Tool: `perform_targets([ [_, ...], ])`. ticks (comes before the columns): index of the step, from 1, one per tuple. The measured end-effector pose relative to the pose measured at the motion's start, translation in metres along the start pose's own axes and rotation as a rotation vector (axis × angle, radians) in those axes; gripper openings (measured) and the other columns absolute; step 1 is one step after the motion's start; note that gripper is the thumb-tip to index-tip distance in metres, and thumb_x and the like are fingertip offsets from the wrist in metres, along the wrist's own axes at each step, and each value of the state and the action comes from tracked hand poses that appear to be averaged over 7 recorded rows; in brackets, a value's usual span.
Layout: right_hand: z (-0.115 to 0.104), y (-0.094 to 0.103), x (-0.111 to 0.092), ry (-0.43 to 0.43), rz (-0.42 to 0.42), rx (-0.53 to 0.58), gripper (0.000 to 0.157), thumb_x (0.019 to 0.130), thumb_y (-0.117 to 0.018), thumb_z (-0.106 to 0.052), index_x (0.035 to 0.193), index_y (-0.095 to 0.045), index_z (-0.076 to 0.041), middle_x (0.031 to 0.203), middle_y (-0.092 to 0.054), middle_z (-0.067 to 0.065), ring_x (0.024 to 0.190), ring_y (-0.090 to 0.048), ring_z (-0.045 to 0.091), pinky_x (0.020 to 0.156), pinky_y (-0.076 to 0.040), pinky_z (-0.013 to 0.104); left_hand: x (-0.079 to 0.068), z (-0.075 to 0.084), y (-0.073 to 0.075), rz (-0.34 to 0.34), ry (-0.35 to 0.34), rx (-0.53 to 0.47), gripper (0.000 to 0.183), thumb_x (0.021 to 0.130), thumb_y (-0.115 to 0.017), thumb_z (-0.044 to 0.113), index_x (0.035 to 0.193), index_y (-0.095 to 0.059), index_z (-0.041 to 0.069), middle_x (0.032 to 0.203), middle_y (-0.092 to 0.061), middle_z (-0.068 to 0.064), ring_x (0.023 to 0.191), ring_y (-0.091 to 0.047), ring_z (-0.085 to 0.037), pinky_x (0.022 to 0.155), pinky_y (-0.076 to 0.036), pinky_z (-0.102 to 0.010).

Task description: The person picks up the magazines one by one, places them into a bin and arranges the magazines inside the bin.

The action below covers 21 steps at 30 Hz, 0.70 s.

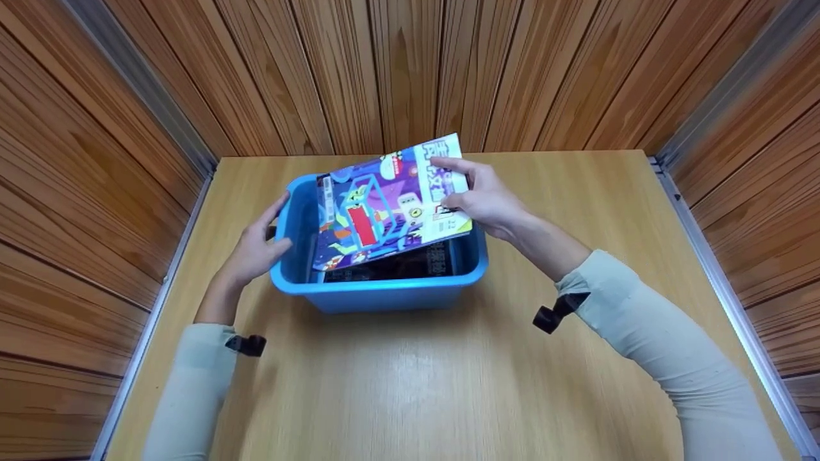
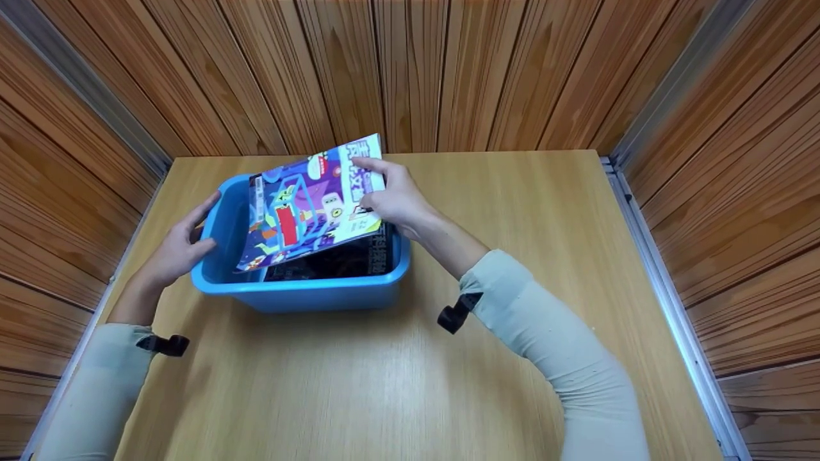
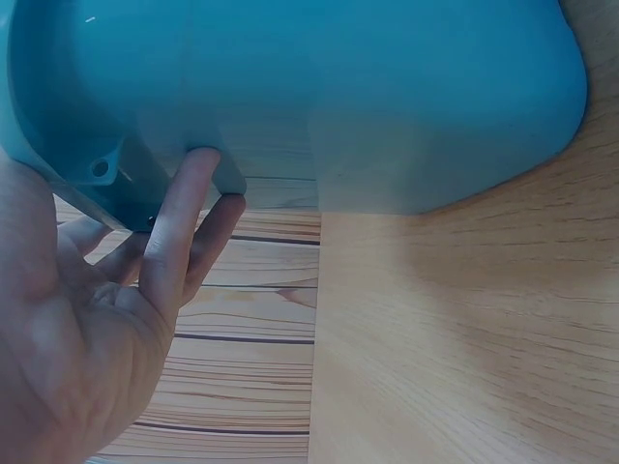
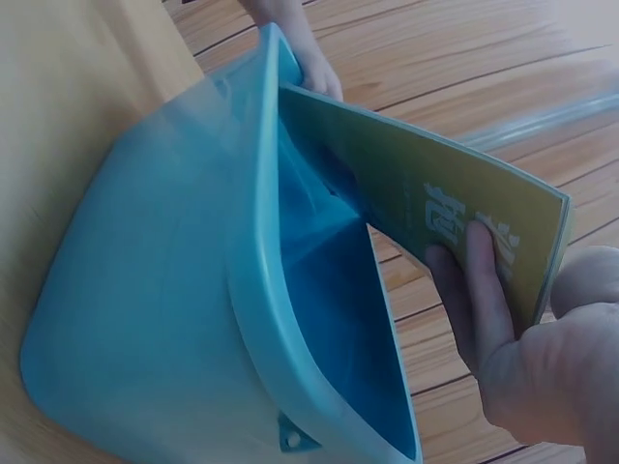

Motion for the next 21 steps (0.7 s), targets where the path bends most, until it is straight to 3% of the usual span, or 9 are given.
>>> perform_targets([
  [7,0.008,-0.02,0.006,-0.022,-0.044,-0.039,0.077,0.106,-0.06,0.009,0.172,-0.048,-0.029,0.169,-0.049,0.018,0.137,-0.068,0.036,0.099,-0.071,0.039,0.001,0.002,0.0,0.0,-0.034,-0.012,0.09,0.109,-0.064,0.014,0.183,-0.014,0.028,0.19,-0.023,-0.017,0.169,-0.033,-0.059,0.127,-0.041,-0.079],
  [21,0.012,-0.045,0.018,-0.057,-0.046,-0.152,0.071,0.108,-0.067,0.0,0.171,-0.049,-0.028,0.164,-0.059,0.015,0.128,-0.077,0.033,0.1,-0.071,0.042,0.001,0.002,0.0,-0.013,-0.053,-0.011,0.091,0.109,-0.063,0.012,0.183,-0.013,0.025,0.188,-0.026,-0.021,0.164,-0.039,-0.062,0.125,-0.041,-0.082],
])
Point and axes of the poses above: each hand's wrist, its own x-axis towards the middle knuckle, its own y-axis out of the back of the hand, z = x × y, the point moved 9 cm from there along x, towards the middle knuckle
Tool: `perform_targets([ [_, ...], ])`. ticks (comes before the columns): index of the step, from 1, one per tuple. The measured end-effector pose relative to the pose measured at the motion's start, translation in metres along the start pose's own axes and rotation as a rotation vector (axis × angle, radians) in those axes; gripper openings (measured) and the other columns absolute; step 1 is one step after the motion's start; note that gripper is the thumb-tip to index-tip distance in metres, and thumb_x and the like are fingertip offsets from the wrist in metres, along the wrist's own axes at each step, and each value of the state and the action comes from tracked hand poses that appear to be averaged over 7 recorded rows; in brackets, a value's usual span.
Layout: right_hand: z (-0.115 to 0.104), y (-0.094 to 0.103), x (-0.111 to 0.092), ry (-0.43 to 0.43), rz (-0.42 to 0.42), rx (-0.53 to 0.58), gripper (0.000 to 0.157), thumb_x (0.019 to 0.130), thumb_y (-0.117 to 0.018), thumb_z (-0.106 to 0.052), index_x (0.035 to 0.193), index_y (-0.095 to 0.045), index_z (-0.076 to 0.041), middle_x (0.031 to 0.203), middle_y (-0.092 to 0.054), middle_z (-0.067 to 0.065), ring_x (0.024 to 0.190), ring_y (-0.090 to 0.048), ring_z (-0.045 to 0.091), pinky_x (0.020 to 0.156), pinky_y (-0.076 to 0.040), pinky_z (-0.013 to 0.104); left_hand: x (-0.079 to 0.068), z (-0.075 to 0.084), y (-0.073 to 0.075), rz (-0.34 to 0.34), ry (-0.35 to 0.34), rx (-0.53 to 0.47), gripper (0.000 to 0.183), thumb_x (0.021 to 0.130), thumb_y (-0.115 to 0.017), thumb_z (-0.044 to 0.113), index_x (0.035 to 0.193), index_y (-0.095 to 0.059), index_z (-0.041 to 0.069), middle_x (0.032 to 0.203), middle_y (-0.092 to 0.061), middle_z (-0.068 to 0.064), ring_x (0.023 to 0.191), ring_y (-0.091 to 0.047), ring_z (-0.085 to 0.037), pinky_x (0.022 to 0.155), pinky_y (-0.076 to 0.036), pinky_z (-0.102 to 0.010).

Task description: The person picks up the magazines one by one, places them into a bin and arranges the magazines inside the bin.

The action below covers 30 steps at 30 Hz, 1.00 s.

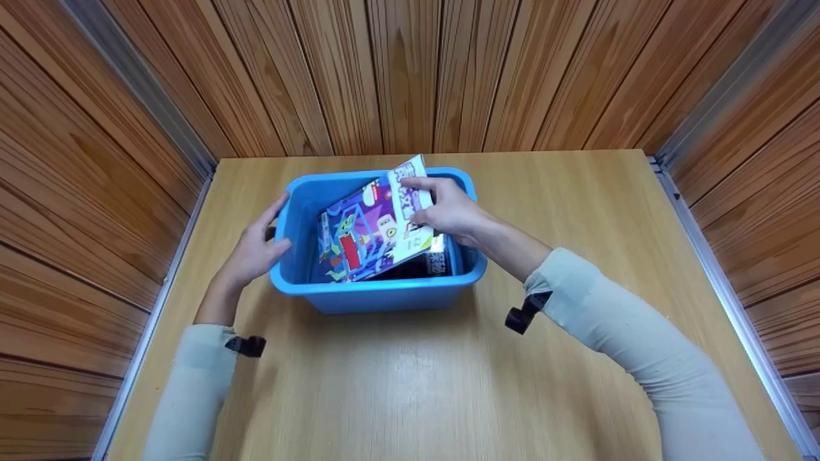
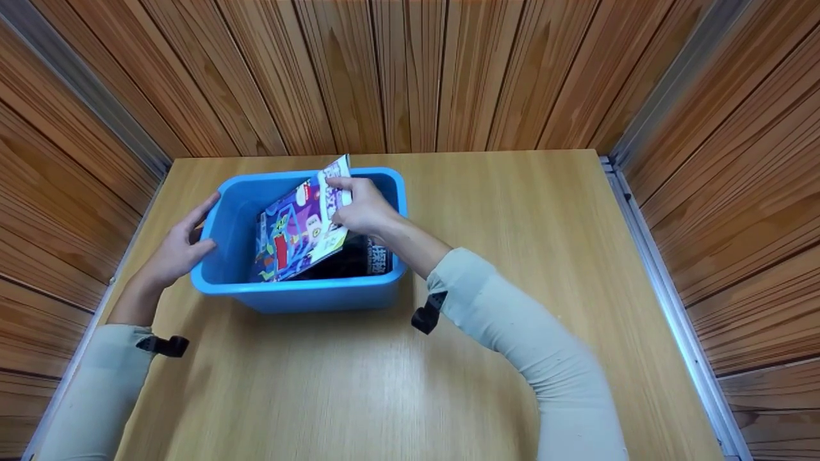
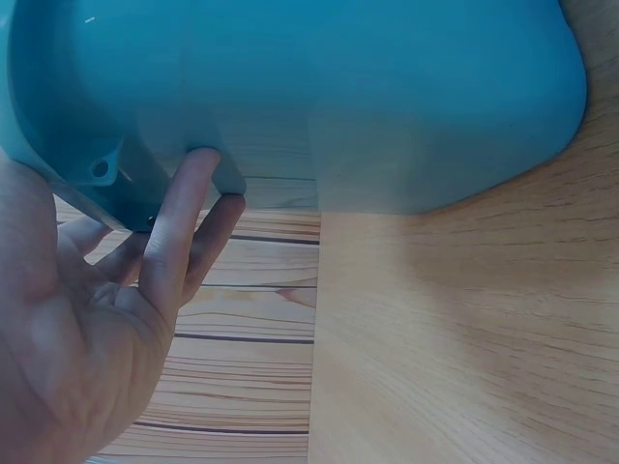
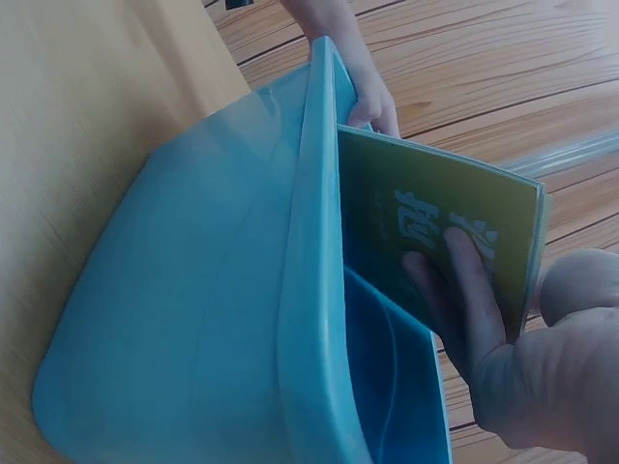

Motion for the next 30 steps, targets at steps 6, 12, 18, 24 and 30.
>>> perform_targets([
  [6,-0.006,-0.009,0.004,-0.034,-0.021,-0.039,0.069,0.111,-0.066,-0.004,0.173,-0.048,-0.027,0.154,-0.066,0.016,0.12,-0.082,0.033,0.095,-0.072,0.04,-0.001,-0.001,0.0,0.006,0.006,0.004,0.092,0.108,-0.065,0.015,0.183,-0.012,0.027,0.189,-0.025,-0.017,0.167,-0.037,-0.059,0.126,-0.042,-0.079],
  [12,-0.01,-0.019,0.009,-0.038,-0.043,-0.055,0.069,0.112,-0.064,-0.005,0.175,-0.044,-0.026,0.151,-0.066,0.016,0.12,-0.082,0.032,0.094,-0.072,0.04,-0.001,-0.001,0.001,0.002,0.01,0.003,0.092,0.109,-0.064,0.014,0.183,-0.011,0.029,0.19,-0.023,-0.017,0.167,-0.036,-0.059,0.127,-0.041,-0.079],
  [18,-0.004,-0.03,0.015,-0.045,-0.069,-0.088,0.071,0.112,-0.065,-0.004,0.176,-0.042,-0.025,0.152,-0.064,0.017,0.123,-0.082,0.032,0.096,-0.072,0.044,-0.001,-0.001,0.0,0.001,0.008,0.005,0.092,0.109,-0.064,0.016,0.183,-0.011,0.028,0.189,-0.024,-0.017,0.166,-0.038,-0.059,0.126,-0.043,-0.079],
  [24,0.003,-0.032,0.017,-0.035,-0.063,-0.173,0.072,0.111,-0.066,-0.004,0.176,-0.041,-0.021,0.15,-0.066,0.019,0.122,-0.082,0.032,0.097,-0.071,0.043,-0.001,0.0,-0.001,0.006,0.005,0.003,0.092,0.108,-0.065,0.013,0.183,-0.013,0.026,0.188,-0.026,-0.019,0.164,-0.04,-0.061,0.123,-0.045,-0.078],
  [30,0.006,-0.029,0.012,-0.006,-0.076,-0.419,0.075,0.111,-0.07,-0.012,0.178,-0.037,-0.018,0.148,-0.068,0.019,0.12,-0.082,0.033,0.099,-0.071,0.044,-0.001,0.002,0.0,0.004,-0.003,0.002,0.091,0.109,-0.063,0.012,0.183,-0.013,0.025,0.188,-0.025,-0.02,0.166,-0.038,-0.06,0.125,-0.043,-0.079],
])
Point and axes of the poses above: each hand's wrist, its own x-axis towards the middle knuckle, its own y-axis out of the back of the hand, z = x × y, the point moved 9 cm from there along x, towards the middle knuckle
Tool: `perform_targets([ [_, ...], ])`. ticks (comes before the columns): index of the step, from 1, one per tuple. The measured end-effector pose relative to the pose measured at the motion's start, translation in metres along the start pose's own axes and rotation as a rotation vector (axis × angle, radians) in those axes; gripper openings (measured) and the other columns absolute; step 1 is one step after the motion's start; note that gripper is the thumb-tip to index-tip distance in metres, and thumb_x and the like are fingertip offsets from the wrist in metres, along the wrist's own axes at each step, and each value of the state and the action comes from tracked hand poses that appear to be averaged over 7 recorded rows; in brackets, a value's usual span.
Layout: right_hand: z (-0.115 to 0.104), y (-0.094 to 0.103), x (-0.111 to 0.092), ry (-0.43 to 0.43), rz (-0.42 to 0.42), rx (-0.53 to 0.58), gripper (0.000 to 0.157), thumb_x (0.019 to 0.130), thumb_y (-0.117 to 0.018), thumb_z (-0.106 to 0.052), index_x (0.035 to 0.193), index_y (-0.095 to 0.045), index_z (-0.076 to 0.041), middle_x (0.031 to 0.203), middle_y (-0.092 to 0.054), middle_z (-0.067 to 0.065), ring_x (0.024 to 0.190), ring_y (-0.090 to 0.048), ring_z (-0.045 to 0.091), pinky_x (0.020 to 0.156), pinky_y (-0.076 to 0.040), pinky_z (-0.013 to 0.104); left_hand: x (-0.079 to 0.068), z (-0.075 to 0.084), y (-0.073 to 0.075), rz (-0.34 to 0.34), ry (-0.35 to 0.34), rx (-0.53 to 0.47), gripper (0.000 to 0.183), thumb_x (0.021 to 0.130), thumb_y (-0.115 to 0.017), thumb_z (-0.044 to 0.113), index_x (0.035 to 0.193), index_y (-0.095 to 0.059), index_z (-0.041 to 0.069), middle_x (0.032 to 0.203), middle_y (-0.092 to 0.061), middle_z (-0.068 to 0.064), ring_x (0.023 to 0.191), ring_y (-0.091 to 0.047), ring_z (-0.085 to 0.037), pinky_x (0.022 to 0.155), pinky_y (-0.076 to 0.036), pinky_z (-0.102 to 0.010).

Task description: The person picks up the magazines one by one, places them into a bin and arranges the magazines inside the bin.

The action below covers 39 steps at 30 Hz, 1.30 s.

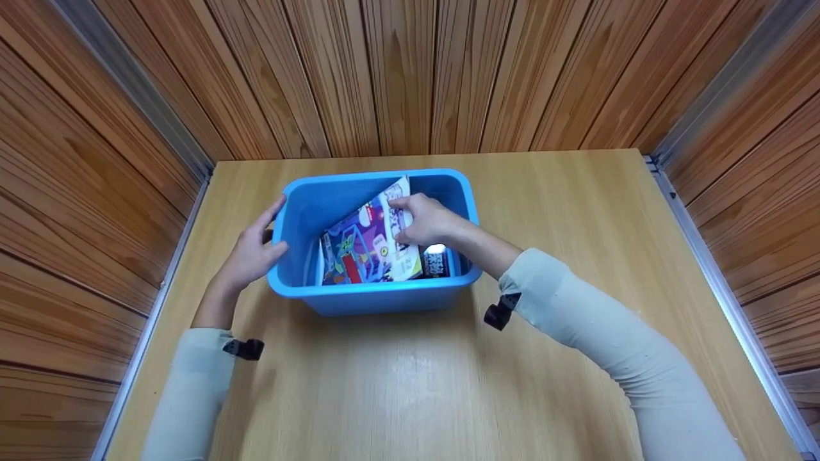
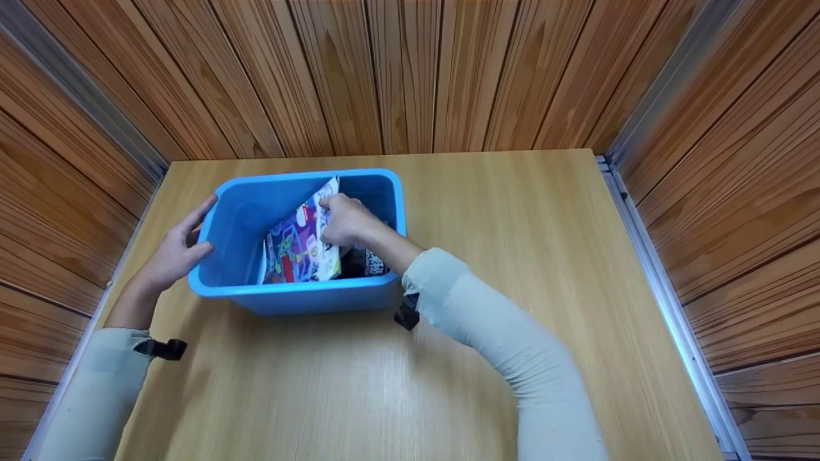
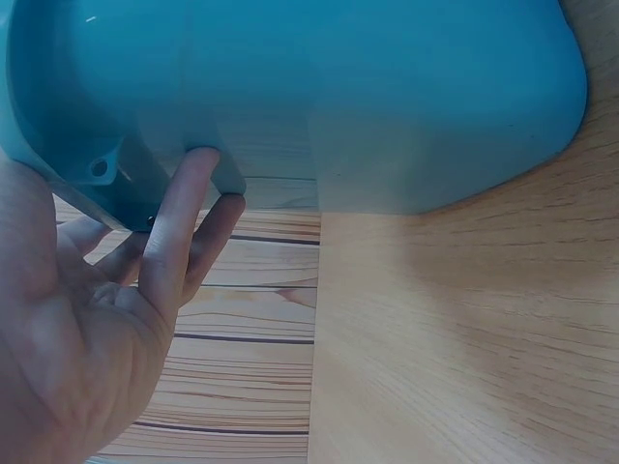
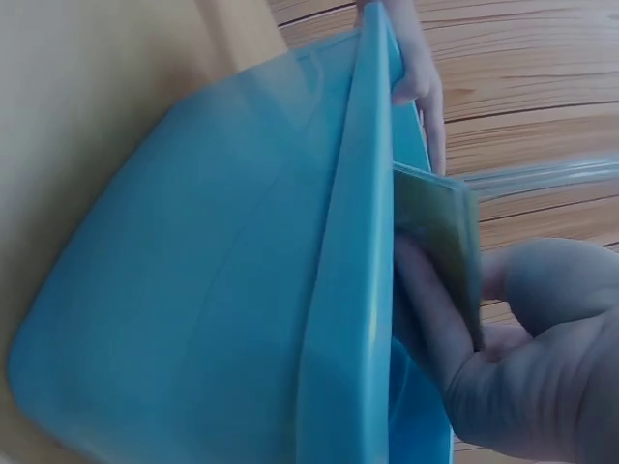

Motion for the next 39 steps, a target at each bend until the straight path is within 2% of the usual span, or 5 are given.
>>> perform_targets([
  [4,0.004,0.0,-0.001,-0.017,-0.029,-0.131,0.076,0.11,-0.072,-0.015,0.177,-0.037,-0.018,0.152,-0.066,0.021,0.118,-0.082,0.033,0.095,-0.072,0.044,0.001,0.0,0.0,-0.003,-0.007,0.005,0.091,0.109,-0.064,0.013,0.183,-0.012,0.025,0.188,-0.026,-0.02,0.166,-0.039,-0.059,0.125,-0.044,-0.079],
  [12,0.019,0.006,-0.003,-0.071,-0.08,-0.216,0.067,0.109,-0.075,-0.018,0.171,-0.049,-0.017,0.16,-0.06,0.02,0.117,-0.081,0.032,0.088,-0.072,0.04,0.001,0.001,-0.003,-0.006,-0.008,0.001,0.091,0.109,-0.064,0.013,0.183,-0.013,0.026,0.189,-0.025,-0.019,0.167,-0.036,-0.058,0.126,-0.043,-0.079],
  [28,0.033,0.022,-0.013,-0.078,-0.096,-0.271,0.069,0.11,-0.073,-0.022,0.174,-0.046,-0.019,0.17,-0.053,0.018,0.136,-0.066,0.036,0.103,-0.07,0.046,0.001,-0.001,-0.003,-0.004,0.012,-0.015,0.093,0.108,-0.065,0.011,0.183,-0.012,0.026,0.189,-0.025,-0.019,0.164,-0.04,-0.061,0.123,-0.046,-0.077],
  [34,0.027,0.026,-0.018,-0.034,-0.107,-0.229,0.065,0.111,-0.071,-0.021,0.172,-0.048,-0.016,0.176,-0.048,0.02,0.143,-0.07,0.042,0.105,-0.069,0.05,0.0,-0.002,-0.002,-0.003,0.015,-0.023,0.09,0.111,-0.063,0.014,0.183,-0.012,0.028,0.189,-0.024,-0.018,0.167,-0.037,-0.059,0.126,-0.043,-0.078],
  [39,0.027,0.032,-0.021,0.008,-0.123,-0.15,0.062,0.112,-0.069,-0.018,0.171,-0.048,-0.015,0.175,-0.051,0.022,0.156,-0.06,0.044,0.112,-0.065,0.054,-0.001,-0.001,-0.001,0.0,0.014,-0.024,0.09,0.111,-0.063,0.014,0.183,-0.011,0.029,0.19,-0.022,-0.017,0.17,-0.032,-0.057,0.129,-0.04,-0.079],
])
Point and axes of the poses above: each hand's wrist, its own x-axis towards the middle knuckle, its own y-axis out of the back of the hand, z = x × y, the point moved 9 cm from there along x, towards the middle knuckle
